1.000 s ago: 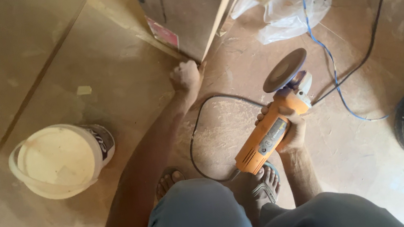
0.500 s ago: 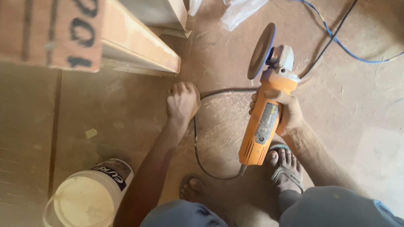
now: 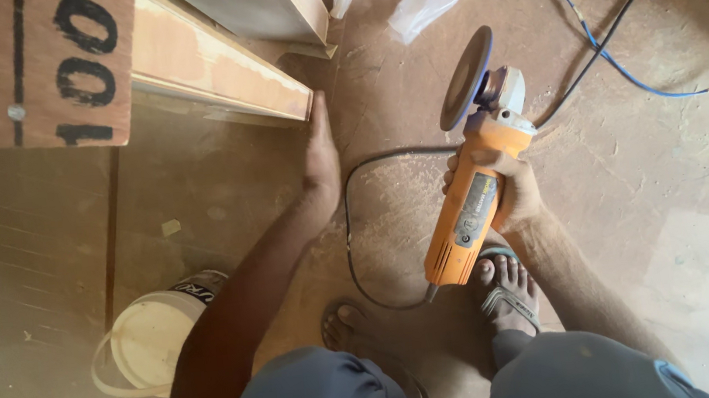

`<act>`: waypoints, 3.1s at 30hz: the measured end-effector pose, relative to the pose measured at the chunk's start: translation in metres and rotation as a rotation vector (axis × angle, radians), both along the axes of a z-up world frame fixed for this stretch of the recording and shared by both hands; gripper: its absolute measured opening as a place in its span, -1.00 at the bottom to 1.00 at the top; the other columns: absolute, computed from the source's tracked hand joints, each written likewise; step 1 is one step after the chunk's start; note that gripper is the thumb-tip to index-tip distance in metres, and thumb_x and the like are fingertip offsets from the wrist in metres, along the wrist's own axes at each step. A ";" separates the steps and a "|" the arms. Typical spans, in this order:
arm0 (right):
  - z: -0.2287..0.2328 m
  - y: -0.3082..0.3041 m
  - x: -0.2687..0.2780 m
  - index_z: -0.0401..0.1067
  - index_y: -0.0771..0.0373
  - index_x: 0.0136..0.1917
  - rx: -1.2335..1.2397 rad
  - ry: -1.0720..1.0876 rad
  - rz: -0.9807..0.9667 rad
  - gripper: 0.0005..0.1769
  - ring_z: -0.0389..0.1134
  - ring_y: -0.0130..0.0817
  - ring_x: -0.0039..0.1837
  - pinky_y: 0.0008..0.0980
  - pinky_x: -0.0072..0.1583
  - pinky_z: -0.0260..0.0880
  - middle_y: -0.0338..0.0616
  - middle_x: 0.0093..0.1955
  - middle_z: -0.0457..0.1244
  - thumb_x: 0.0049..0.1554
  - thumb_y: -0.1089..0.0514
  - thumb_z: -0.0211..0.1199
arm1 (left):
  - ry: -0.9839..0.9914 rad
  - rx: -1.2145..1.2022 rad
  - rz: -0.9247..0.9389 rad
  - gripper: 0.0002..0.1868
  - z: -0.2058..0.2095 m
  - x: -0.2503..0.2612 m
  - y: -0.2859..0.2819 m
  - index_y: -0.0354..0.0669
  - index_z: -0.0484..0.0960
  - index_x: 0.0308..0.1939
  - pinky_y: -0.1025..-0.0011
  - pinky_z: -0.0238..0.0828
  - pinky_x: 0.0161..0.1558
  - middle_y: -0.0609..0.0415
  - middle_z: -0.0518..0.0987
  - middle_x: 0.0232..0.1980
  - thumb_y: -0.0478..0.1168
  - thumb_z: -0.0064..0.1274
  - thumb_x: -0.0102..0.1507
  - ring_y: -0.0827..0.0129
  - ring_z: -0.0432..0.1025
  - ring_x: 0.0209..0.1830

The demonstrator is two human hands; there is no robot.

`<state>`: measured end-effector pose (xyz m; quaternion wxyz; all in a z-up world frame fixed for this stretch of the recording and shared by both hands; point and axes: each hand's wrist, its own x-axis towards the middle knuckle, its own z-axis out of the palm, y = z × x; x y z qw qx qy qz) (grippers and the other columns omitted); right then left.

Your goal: The person uses an electric angle grinder with a sanding disc to smooth the edges and surfaces of a wooden frame structure. They hold the frame with one hand while operating the tool with the other, moving along the edges and corners to remove roughness.

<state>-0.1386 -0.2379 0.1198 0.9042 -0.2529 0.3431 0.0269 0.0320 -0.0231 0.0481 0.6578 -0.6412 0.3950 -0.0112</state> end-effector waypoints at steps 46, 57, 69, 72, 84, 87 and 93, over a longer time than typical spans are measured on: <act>-0.056 0.100 0.084 0.32 0.29 0.25 0.154 -0.112 0.289 -0.40 0.39 -0.08 0.04 -0.02 0.11 0.47 0.05 0.04 0.32 -0.03 0.08 0.34 | 0.910 -2.057 1.404 -0.29 0.086 -0.115 0.023 -0.42 0.44 0.08 0.27 0.59 -0.27 -0.17 0.66 -0.37 -0.11 0.28 -0.06 0.14 0.61 -0.49; -0.078 0.124 0.099 0.30 0.31 0.27 0.136 -0.114 0.296 -0.37 0.38 -0.06 0.03 -0.05 0.13 0.48 0.07 0.02 0.30 -0.04 0.07 0.32 | 0.896 -2.058 1.364 -0.30 0.052 -0.104 0.049 -0.40 0.48 0.05 0.18 0.53 -0.06 -0.27 0.66 -0.17 -0.11 0.30 -0.09 -0.02 0.60 -0.14; -0.080 0.135 0.110 0.33 0.34 0.22 0.115 -0.063 0.289 -0.40 0.40 -0.11 0.02 -0.08 0.13 0.49 0.05 0.00 0.32 -0.03 0.04 0.38 | 1.058 -2.165 1.277 -0.40 0.060 -0.085 0.072 -0.31 0.59 -0.04 0.25 0.55 -0.10 -0.15 0.67 -0.21 -0.05 0.32 -0.06 0.12 0.62 -0.21; -0.080 0.137 0.115 0.35 0.36 0.19 0.152 -0.074 0.299 -0.41 0.39 -0.12 0.02 -0.10 0.13 0.48 0.04 0.00 0.32 -0.02 0.03 0.40 | 1.146 -2.184 1.342 -0.43 0.069 -0.080 0.077 -0.24 0.61 -0.02 0.28 0.54 -0.10 -0.10 0.69 -0.22 -0.06 0.30 -0.05 0.17 0.62 -0.22; -0.110 0.137 0.108 0.34 0.25 0.20 0.139 -0.091 0.262 -0.46 0.41 -0.13 -0.01 -0.11 0.08 0.50 0.02 -0.02 0.33 0.00 0.06 0.38 | 1.173 -2.224 1.332 -0.42 0.073 -0.077 0.079 -0.23 0.55 0.05 0.31 0.53 -0.15 -0.04 0.64 -0.23 -0.15 0.24 -0.05 0.27 0.58 -0.27; -0.120 0.130 0.118 0.32 0.30 0.15 0.224 -0.017 0.272 -0.51 0.43 -0.09 -0.05 -0.08 0.05 0.54 0.05 -0.04 0.33 0.04 0.05 0.36 | 1.208 -2.176 1.344 -0.49 0.064 -0.073 0.078 -0.26 0.58 -0.01 0.31 0.55 -0.18 -0.03 0.64 -0.24 -0.16 0.23 -0.02 0.30 0.58 -0.30; -0.104 0.131 0.115 0.34 0.22 0.15 0.160 -0.137 0.275 -0.52 0.45 -0.14 -0.06 -0.07 0.01 0.57 -0.02 -0.06 0.35 -0.01 0.04 0.33 | 1.316 -2.290 1.343 -0.48 0.074 -0.070 0.074 -0.23 0.58 0.02 0.36 0.53 -0.21 0.05 0.62 -0.24 -0.21 0.24 -0.03 0.41 0.55 -0.30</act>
